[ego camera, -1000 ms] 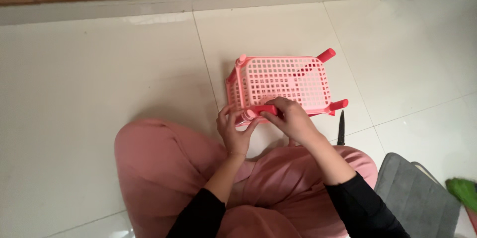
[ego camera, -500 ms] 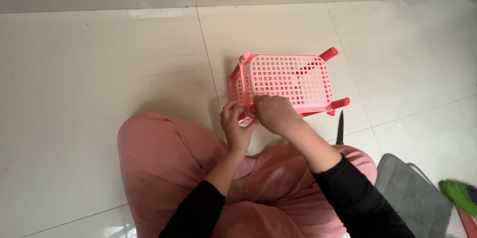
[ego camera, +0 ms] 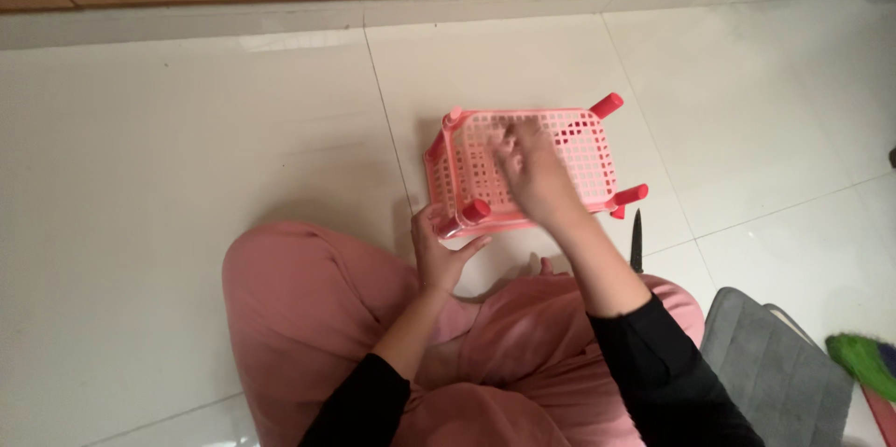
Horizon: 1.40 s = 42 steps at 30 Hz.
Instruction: The person assembles a pink plastic basket by inserting red cylindrical connectors into the corner holes of two basket halves. They align the halves, insert the connectors, and press them into place to form a complete basket.
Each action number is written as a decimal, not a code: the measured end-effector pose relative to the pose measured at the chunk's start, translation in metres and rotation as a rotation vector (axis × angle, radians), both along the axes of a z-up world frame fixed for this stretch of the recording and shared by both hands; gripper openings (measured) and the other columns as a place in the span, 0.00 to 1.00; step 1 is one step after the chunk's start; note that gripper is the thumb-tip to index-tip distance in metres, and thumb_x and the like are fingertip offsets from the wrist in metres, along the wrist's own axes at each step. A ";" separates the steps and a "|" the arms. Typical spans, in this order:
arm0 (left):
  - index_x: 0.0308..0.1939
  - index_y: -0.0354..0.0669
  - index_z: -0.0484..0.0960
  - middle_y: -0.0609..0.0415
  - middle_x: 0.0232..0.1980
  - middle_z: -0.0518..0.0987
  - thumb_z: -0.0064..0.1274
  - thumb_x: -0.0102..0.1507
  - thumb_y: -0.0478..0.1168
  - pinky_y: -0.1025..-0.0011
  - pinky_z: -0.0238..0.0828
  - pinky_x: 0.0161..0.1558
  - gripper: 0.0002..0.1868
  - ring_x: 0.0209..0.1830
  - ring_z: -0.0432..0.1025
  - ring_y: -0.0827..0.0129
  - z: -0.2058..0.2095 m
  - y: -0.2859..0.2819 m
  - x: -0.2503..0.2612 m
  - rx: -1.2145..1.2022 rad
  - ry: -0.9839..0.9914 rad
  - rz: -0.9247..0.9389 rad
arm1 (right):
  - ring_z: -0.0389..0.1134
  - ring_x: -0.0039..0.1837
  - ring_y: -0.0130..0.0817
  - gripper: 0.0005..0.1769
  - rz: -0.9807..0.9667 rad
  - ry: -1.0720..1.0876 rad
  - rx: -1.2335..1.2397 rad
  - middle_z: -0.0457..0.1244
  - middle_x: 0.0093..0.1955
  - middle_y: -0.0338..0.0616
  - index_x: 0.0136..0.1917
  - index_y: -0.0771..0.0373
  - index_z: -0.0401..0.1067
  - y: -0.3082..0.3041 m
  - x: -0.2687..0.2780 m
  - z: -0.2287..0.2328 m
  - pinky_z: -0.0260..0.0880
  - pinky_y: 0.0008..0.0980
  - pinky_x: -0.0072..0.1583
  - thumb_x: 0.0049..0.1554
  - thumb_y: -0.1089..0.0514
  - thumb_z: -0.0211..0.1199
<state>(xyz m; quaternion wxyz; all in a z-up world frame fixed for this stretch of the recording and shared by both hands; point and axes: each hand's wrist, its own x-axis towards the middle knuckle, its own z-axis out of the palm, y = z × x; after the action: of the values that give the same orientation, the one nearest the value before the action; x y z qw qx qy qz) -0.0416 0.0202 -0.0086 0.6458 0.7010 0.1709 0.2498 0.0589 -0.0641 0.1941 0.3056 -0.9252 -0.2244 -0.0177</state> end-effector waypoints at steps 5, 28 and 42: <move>0.61 0.39 0.67 0.42 0.58 0.70 0.66 0.46 0.28 0.57 0.63 0.61 0.40 0.59 0.66 0.51 -0.034 0.005 -0.002 0.067 0.042 -0.029 | 0.62 0.66 0.51 0.19 0.086 -0.382 -0.073 0.62 0.65 0.53 0.66 0.61 0.67 0.030 0.005 -0.013 0.63 0.49 0.66 0.66 0.52 0.60; 0.55 0.34 0.80 0.52 0.48 0.85 0.67 0.55 0.51 0.72 0.77 0.45 0.31 0.43 0.79 0.70 -0.005 0.034 0.124 -0.367 0.222 -0.323 | 0.60 0.66 0.61 0.26 -1.042 0.362 0.003 0.47 0.72 0.65 0.66 0.46 0.69 -0.349 0.143 -0.254 0.68 0.52 0.61 0.54 0.52 0.69; 0.53 0.31 0.77 0.51 0.48 0.82 0.62 0.64 0.47 0.75 0.74 0.44 0.23 0.43 0.75 0.74 -0.001 0.071 0.040 -0.487 0.158 -0.011 | 0.55 0.71 0.63 0.22 -0.908 0.594 -0.381 0.49 0.75 0.62 0.67 0.47 0.69 -0.331 0.156 -0.343 0.66 0.49 0.62 0.60 0.59 0.59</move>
<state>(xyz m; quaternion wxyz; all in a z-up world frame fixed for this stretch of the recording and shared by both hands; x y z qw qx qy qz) -0.0017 0.0912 -0.0101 0.7817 0.5430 0.2719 0.1421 0.2150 -0.3950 -0.1490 0.1452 -0.9328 0.2915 0.1543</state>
